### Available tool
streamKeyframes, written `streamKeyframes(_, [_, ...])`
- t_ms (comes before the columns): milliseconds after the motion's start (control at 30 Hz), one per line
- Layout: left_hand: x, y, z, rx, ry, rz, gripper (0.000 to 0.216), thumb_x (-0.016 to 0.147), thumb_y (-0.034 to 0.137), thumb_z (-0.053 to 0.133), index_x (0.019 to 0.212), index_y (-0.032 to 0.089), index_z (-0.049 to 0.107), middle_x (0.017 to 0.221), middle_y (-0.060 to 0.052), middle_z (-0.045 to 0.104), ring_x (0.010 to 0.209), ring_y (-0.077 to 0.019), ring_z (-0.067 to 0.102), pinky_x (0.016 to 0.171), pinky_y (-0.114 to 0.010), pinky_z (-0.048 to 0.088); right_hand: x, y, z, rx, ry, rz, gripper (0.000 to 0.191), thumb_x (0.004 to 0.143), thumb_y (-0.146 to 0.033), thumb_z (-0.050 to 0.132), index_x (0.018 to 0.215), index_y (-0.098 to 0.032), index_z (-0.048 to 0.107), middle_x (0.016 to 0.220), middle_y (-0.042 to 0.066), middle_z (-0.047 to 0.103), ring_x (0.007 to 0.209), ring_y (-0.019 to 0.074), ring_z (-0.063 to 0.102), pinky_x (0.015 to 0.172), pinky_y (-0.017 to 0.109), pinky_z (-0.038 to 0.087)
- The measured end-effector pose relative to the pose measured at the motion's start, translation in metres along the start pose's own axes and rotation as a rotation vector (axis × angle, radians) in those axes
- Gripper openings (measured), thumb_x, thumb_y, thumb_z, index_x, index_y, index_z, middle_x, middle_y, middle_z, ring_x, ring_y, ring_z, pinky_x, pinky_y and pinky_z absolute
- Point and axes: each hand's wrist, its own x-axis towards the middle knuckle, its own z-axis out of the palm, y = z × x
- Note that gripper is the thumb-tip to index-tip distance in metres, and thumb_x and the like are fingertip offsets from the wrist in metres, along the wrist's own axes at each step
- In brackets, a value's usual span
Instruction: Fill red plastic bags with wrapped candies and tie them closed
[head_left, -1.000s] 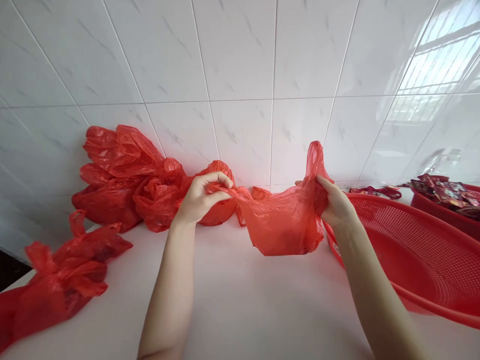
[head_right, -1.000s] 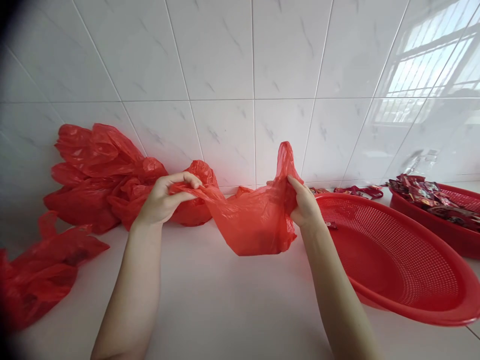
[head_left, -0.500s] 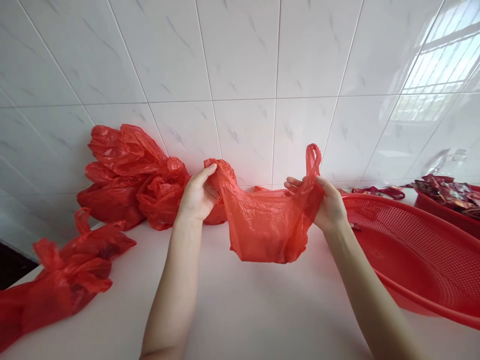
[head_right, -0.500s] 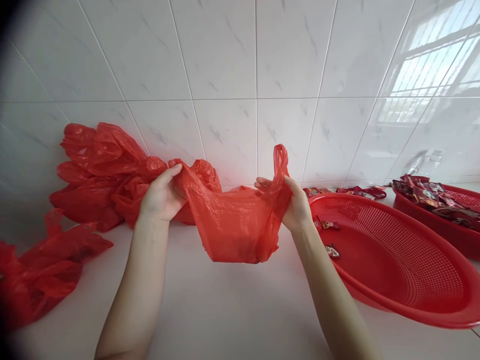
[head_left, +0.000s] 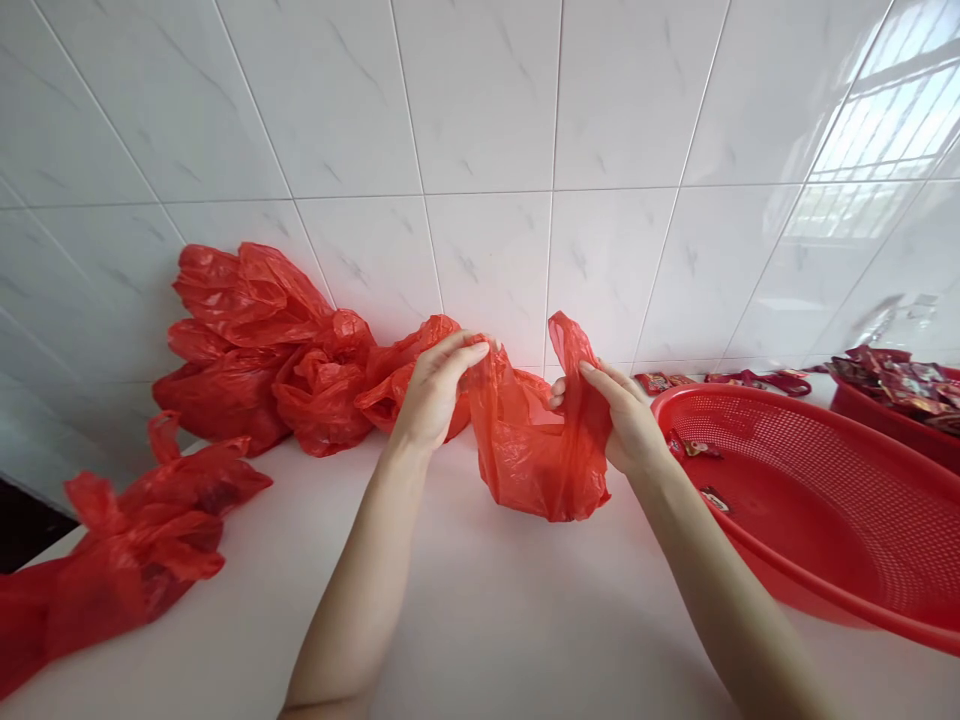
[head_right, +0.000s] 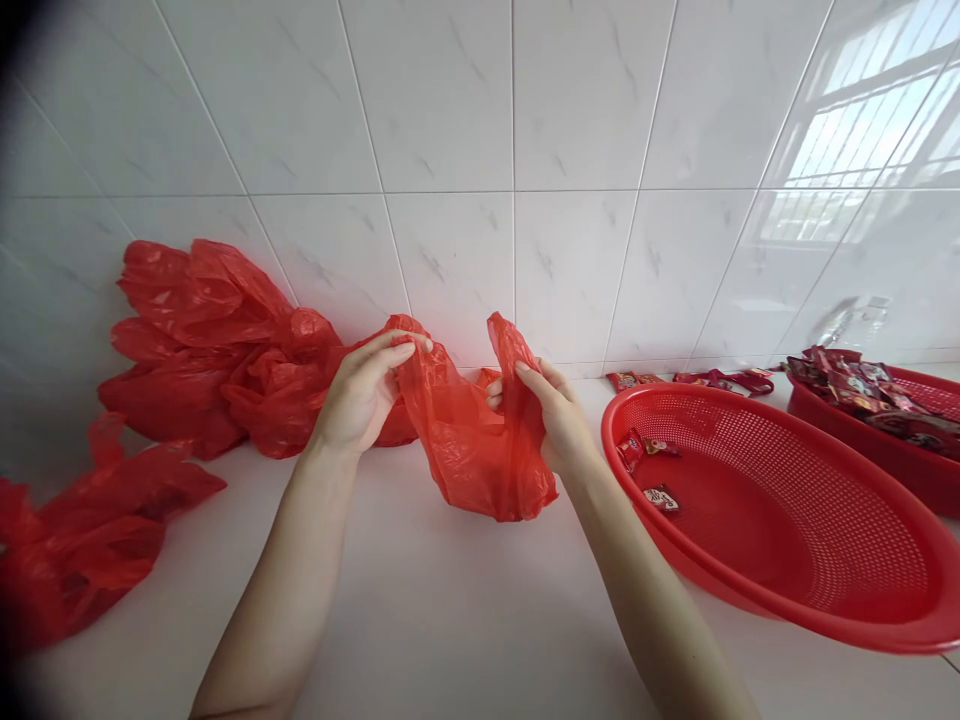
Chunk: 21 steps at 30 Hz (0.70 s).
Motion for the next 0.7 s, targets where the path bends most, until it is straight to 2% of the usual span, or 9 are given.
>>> streamKeyframes(67, [-0.004,0.001,0.005,0.04,-0.021,0.029,0.018,0.08,0.038,0.067,0.075,0.021,0.07,0.082,-0.002,0.067,0.081,-0.0178,0.063,0.07,-0.027,0.051,-0.003,0.001,0.003,-0.024,-0.014,-0.025,0.023,0.085,-0.042,0.071,0.075,-0.023,0.061,0.072,0.0,0.067,0.066,0.0159,0.06,0.066,0.029,0.05])
streamKeyframes(133, [-0.008,0.001,0.009,0.08,-0.051,0.023,0.023,0.083,0.043,0.067,0.075,0.021,0.068,0.071,0.0,0.061,0.069,-0.0149,0.059,0.065,-0.026,0.049,-0.005,0.001,0.005,-0.054,-0.028,-0.046,0.026,0.085,-0.043,0.071,0.073,-0.023,0.06,0.067,-0.001,0.064,0.061,0.014,0.056,0.063,0.027,0.048])
streamKeyframes(233, [-0.014,0.0,0.017,0.15,-0.063,-0.007,0.028,0.084,0.049,0.071,0.093,0.023,0.069,0.061,0.004,0.054,0.059,-0.0134,0.055,0.062,-0.026,0.047,-0.008,0.002,0.008,-0.111,-0.071,-0.064,0.029,0.085,-0.045,0.072,0.072,-0.022,0.058,0.061,-0.003,0.059,0.057,0.0122,0.051,0.059,0.025,0.044])
streamKeyframes(300, [-0.017,-0.001,0.021,0.204,-0.05,-0.032,0.039,0.082,0.052,0.074,0.109,0.024,0.068,0.066,0.002,0.06,0.064,-0.0152,0.06,0.065,-0.027,0.049,-0.011,0.002,0.01,-0.144,-0.111,-0.076,0.028,0.086,-0.045,0.072,0.075,-0.022,0.06,0.06,-0.004,0.058,0.057,0.012,0.051,0.059,0.025,0.043])
streamKeyframes(367, [-0.019,-0.002,0.024,0.239,-0.015,-0.044,0.045,0.08,0.053,0.075,0.114,0.024,0.068,0.079,-0.001,0.066,0.071,-0.0168,0.064,0.069,-0.028,0.051,-0.013,0.002,0.011,-0.171,-0.142,-0.089,0.027,0.088,-0.044,0.071,0.077,-0.022,0.061,0.06,-0.003,0.058,0.058,0.0121,0.052,0.059,0.025,0.043])
streamKeyframes(433, [-0.018,-0.003,0.024,0.249,0.015,-0.047,0.04,0.08,0.053,0.075,0.107,0.023,0.07,0.083,-0.001,0.067,0.073,-0.0162,0.063,0.071,-0.028,0.051,-0.015,0.001,0.013,-0.176,-0.169,-0.09,0.025,0.088,-0.042,0.071,0.078,-0.021,0.063,0.062,-0.003,0.06,0.06,0.0119,0.054,0.06,0.024,0.044])
streamKeyframes(500, [-0.016,-0.002,0.022,0.239,-0.014,-0.048,0.031,0.082,0.052,0.073,0.09,0.022,0.071,0.071,0.001,0.06,0.065,-0.0138,0.057,0.066,-0.027,0.047,-0.017,-0.001,0.013,-0.172,-0.201,-0.066,0.023,0.089,-0.041,0.071,0.08,-0.021,0.066,0.066,-0.002,0.063,0.061,0.0119,0.057,0.059,0.024,0.046])
streamKeyframes(567, [-0.014,0.001,0.019,0.216,-0.06,-0.038,0.033,0.083,0.051,0.072,0.072,0.021,0.067,0.059,0.003,0.047,0.055,-0.0115,0.046,0.055,-0.026,0.04,-0.017,-0.002,0.011,-0.177,-0.234,-0.019,0.022,0.089,-0.042,0.07,0.083,-0.021,0.068,0.072,-0.001,0.067,0.064,0.013,0.061,0.061,0.024,0.049])
streamKeyframes(700, [-0.015,0.006,0.014,0.148,-0.056,-0.002,0.036,0.081,0.05,0.074,0.065,0.021,0.059,0.056,0.005,0.037,0.05,-0.0099,0.035,0.047,-0.026,0.028,-0.016,-0.006,0.006,-0.216,-0.313,0.063,0.024,0.09,-0.046,0.068,0.091,-0.022,0.072,0.089,0.003,0.075,0.078,0.0177,0.069,0.069,0.027,0.054])
